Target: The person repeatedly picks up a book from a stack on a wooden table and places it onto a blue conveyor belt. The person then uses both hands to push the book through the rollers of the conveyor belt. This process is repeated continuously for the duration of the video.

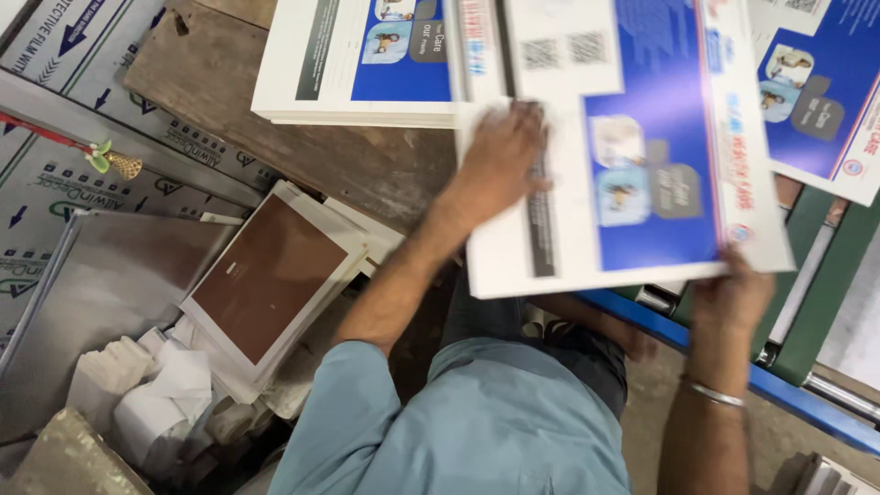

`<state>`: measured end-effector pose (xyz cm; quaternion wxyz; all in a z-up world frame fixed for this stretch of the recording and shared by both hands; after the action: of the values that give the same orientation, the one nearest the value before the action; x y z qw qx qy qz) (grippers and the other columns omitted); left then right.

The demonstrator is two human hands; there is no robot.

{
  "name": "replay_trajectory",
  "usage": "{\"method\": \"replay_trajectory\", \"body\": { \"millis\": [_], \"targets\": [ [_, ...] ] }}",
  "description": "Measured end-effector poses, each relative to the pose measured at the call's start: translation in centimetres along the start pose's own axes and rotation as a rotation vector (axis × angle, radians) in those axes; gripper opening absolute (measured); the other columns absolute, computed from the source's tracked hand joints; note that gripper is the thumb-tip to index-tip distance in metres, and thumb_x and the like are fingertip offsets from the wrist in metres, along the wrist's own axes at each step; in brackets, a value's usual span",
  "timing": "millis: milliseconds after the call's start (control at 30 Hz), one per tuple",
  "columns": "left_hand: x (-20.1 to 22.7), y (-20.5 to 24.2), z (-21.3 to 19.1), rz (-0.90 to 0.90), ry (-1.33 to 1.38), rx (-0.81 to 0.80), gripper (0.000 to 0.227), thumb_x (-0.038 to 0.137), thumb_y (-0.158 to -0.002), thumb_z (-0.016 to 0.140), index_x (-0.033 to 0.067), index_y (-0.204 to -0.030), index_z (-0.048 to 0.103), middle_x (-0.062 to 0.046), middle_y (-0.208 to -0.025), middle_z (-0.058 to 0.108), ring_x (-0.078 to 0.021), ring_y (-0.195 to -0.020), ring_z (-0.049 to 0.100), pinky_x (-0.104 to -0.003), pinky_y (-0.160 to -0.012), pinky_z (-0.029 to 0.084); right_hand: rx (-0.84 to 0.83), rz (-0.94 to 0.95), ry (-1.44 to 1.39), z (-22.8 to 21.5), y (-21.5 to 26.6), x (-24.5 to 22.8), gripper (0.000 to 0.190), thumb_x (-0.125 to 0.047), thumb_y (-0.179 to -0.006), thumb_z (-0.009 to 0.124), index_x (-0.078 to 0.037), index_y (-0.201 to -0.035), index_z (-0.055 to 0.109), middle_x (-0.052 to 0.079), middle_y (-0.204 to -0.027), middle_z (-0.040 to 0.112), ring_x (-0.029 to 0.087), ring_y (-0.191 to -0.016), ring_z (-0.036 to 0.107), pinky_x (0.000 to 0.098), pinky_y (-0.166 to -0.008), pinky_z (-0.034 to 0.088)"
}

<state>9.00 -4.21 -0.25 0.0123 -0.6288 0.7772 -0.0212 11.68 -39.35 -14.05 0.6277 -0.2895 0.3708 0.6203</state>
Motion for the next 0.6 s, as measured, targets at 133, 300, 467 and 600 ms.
{"method": "replay_trajectory", "body": {
  "millis": [133, 300, 467, 600],
  "targets": [
    [-8.6, 0.3, -1.2, -0.191, -0.023, 0.252, 0.080, 0.050, -0.089, 0.070, -0.0041, -0.144, 0.048, -0.027, -0.150, 0.044, -0.0410, -0.143, 0.035, -0.063, -0.115, 0.023, 0.167, -0.146, -0.020, -8.8, -1.3, -2.9, 0.042, 0.012, -0.103, 0.047, 0.011, -0.145, 0.055, 0.023, -0.138, 0.070, 0.030, -0.120, 0.079, 0.0374, -0.102, 0.072],
    [-10.0, 1.8, -1.1, -0.143, -0.022, 0.497, 0.055, 0.030, -0.092, 0.078, 0.0015, -0.136, 0.061, -0.021, -0.136, 0.061, -0.0391, -0.130, 0.054, -0.053, -0.109, 0.041, 0.358, -0.315, 0.103, -15.3, 0.1, -5.4, 0.032, 0.012, -0.105, 0.049, 0.010, -0.135, 0.060, 0.024, -0.130, 0.071, 0.031, -0.112, 0.078, 0.0410, -0.092, 0.071],
    [-9.4, 3.1, -1.7, -0.105, -0.048, 0.607, 0.039, 0.014, -0.084, 0.079, 0.0076, -0.121, 0.068, -0.013, -0.115, 0.068, -0.0336, -0.112, 0.061, -0.049, -0.096, 0.047, 0.536, -0.315, 0.032, -18.6, 3.3, -5.4, 0.034, 0.010, -0.095, 0.047, 0.001, -0.126, 0.054, 0.019, -0.124, 0.069, 0.030, -0.107, 0.079, 0.0417, -0.087, 0.075],
    [-8.9, 3.4, -2.7, -0.097, -0.052, 0.632, 0.038, 0.014, -0.083, 0.078, 0.0078, -0.119, 0.067, -0.013, -0.115, 0.066, -0.0328, -0.107, 0.060, -0.048, -0.095, 0.046, 0.509, -0.317, 0.113, -18.9, 7.0, -4.3, 0.040, 0.014, -0.095, 0.048, 0.009, -0.133, 0.057, 0.023, -0.133, 0.070, 0.033, -0.118, 0.079, 0.0413, -0.100, 0.070]
  ]
}}
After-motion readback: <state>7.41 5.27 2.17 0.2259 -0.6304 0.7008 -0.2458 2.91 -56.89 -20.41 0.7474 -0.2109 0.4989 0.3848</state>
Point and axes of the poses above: each hand's wrist, its own y-axis away from the middle knuckle, its own z-axis out of the palm, x = y × z, the point moved 10 cm from there along -y, towards the middle knuckle
